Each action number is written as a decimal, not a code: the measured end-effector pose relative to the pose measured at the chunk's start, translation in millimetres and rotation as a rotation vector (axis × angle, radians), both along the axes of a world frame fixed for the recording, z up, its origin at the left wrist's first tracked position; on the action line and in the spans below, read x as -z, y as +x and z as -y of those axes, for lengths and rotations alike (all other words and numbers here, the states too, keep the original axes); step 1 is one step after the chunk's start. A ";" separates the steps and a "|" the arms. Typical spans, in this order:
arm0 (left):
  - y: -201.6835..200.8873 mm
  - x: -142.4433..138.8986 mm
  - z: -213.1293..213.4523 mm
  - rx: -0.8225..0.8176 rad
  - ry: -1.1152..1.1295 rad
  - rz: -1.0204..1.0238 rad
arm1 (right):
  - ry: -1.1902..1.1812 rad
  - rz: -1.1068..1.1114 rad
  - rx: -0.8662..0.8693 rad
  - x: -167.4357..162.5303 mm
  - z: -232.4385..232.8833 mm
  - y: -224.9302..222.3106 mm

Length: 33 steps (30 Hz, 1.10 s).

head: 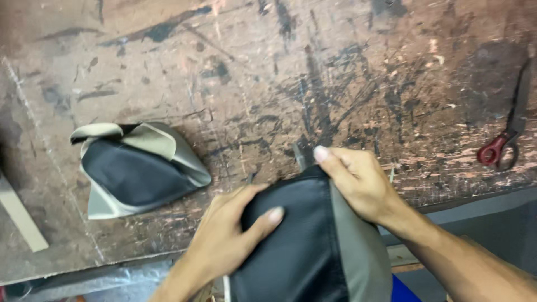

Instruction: The person fits a black and gray vinyl cover onto a foam headrest. They stretch the cover over the foam, pull and lace the edges together at the back, press the foam into the cover, and smooth the cover over the headrest surface before setting the finished headrest on the workbench.

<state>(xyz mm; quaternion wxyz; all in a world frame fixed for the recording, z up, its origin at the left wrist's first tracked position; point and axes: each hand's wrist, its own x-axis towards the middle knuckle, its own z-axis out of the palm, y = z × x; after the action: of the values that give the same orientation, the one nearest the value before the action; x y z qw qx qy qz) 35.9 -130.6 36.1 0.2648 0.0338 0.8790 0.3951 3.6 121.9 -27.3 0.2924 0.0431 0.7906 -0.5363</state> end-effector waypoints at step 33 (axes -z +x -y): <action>32.3 30.3 -24.1 -0.472 0.654 -0.339 | -0.335 0.036 0.422 -41.9 -17.1 31.4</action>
<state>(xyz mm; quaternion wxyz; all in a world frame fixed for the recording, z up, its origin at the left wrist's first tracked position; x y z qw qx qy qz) 68.3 -106.5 5.7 -0.0055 -0.0218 0.7223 0.6912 35.1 139.0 14.7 0.1912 0.1674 0.6589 -0.7080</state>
